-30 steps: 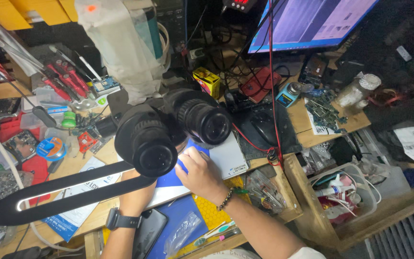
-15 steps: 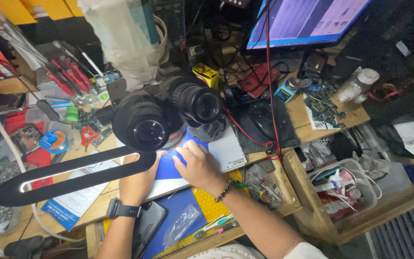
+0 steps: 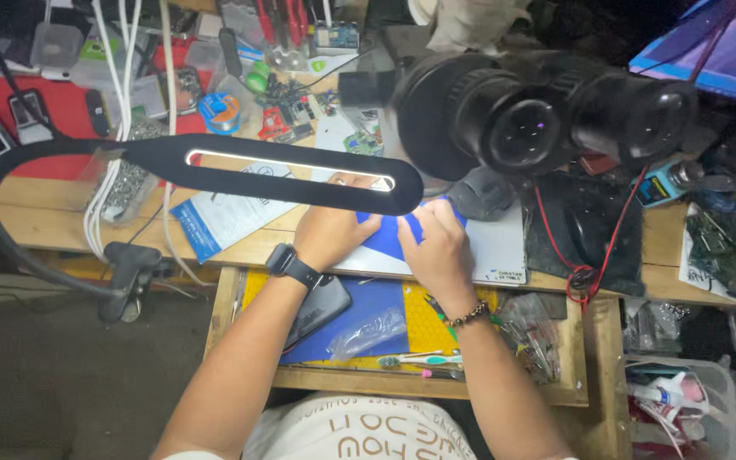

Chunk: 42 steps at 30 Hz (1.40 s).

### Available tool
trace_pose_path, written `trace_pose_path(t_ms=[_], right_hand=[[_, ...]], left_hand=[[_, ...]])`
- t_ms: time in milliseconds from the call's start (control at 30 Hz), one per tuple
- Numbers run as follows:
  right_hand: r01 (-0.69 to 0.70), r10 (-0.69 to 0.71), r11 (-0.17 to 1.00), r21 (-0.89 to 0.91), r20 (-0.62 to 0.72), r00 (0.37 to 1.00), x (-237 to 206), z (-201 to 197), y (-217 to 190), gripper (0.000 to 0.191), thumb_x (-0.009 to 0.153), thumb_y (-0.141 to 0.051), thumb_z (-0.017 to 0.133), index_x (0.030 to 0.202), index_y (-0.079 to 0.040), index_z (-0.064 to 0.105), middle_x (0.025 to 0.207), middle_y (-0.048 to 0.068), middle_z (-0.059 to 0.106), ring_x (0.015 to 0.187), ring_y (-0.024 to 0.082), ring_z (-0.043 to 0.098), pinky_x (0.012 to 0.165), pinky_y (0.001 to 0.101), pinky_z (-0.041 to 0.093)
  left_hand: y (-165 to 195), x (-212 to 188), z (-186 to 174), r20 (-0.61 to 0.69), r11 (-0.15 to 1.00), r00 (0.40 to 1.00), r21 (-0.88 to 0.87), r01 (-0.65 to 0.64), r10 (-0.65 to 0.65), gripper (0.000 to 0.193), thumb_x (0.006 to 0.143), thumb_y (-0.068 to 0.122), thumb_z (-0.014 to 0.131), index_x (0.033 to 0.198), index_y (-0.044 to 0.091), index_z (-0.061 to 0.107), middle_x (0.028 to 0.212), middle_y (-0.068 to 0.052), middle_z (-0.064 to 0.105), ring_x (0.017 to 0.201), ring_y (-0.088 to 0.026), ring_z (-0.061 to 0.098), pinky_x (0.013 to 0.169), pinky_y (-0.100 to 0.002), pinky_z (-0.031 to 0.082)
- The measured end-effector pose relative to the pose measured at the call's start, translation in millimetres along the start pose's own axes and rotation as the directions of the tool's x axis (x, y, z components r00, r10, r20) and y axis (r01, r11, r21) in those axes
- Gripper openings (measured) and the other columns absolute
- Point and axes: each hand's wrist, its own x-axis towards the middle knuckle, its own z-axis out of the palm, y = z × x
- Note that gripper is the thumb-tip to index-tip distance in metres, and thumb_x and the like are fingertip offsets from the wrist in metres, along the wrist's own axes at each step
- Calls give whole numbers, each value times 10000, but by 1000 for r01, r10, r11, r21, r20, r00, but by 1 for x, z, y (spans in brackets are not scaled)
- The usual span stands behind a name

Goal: The person uses a pair of pliers and a small screwdriver to manipulate components on a small mobile phone circuit board while it is placed on a workbench near a microscope. The person then moves to a computer and uses a mouse and keyboard to interact with the device.

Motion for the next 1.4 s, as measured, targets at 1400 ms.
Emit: trace_pose_path(t_ms=[1400], right_hand=[[263,-258,944,-201,48,965,26,17,3,203,881,-177,741,1048,-66,772,899,145,698,829,368,668,760,464,540]], left_hand=[[2,-6,-35,-264,971,964,240,24,42,276,854,176,755,1117,93,739,1086,-126,713,1081,-340,629,937,-490,458]])
